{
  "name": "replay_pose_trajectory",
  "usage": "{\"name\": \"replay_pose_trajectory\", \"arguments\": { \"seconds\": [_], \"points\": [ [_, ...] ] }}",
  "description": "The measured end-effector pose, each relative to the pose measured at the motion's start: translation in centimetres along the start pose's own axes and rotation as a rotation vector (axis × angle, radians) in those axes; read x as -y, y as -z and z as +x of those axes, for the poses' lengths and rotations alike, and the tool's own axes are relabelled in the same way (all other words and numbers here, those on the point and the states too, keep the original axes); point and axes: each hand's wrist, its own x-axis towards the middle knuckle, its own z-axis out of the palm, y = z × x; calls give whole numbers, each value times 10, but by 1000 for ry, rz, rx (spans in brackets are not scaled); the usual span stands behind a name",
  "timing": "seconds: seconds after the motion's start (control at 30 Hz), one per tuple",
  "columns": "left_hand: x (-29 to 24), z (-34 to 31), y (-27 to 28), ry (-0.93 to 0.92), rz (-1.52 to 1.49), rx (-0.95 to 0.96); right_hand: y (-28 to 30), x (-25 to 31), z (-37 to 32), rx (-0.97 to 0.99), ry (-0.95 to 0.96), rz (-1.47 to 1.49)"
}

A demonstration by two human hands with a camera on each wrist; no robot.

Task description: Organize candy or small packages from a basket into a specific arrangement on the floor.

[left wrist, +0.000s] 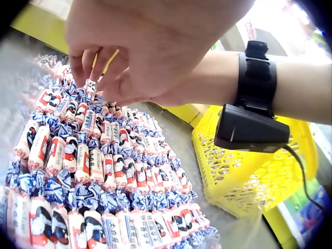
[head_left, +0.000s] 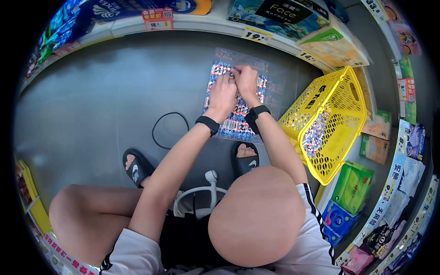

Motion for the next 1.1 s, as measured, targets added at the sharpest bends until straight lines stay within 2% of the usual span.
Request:
{"name": "replay_pose_trajectory", "arguments": {
  "seconds": [0.03, 0.1, 0.37, 0.5, 0.73, 0.9, 1.1],
  "points": [
    [1, -1, -1, -17, 40, 19, -1, -1, -2, -1, -2, -1],
    [3, -3, -3, -33, 80, 36, -6, -3, -6, -63, 122, -58],
    [2, -4, -5, -31, 169, 161, -8, -13, -10, -15, 121, 14],
    [3, -5, -7, -40, 222, 141, -12, -13, -6, -38, 114, 13],
    [3, -4, -6, -25, 147, 163, -12, -12, -5, -40, 102, 30],
    [3, -3, -6, -24, 150, 163, -10, -13, -8, -63, 151, 19],
    [4, -7, -3, -45, 148, 155, -5, -12, -10, -19, 130, 69]
  ]
}}
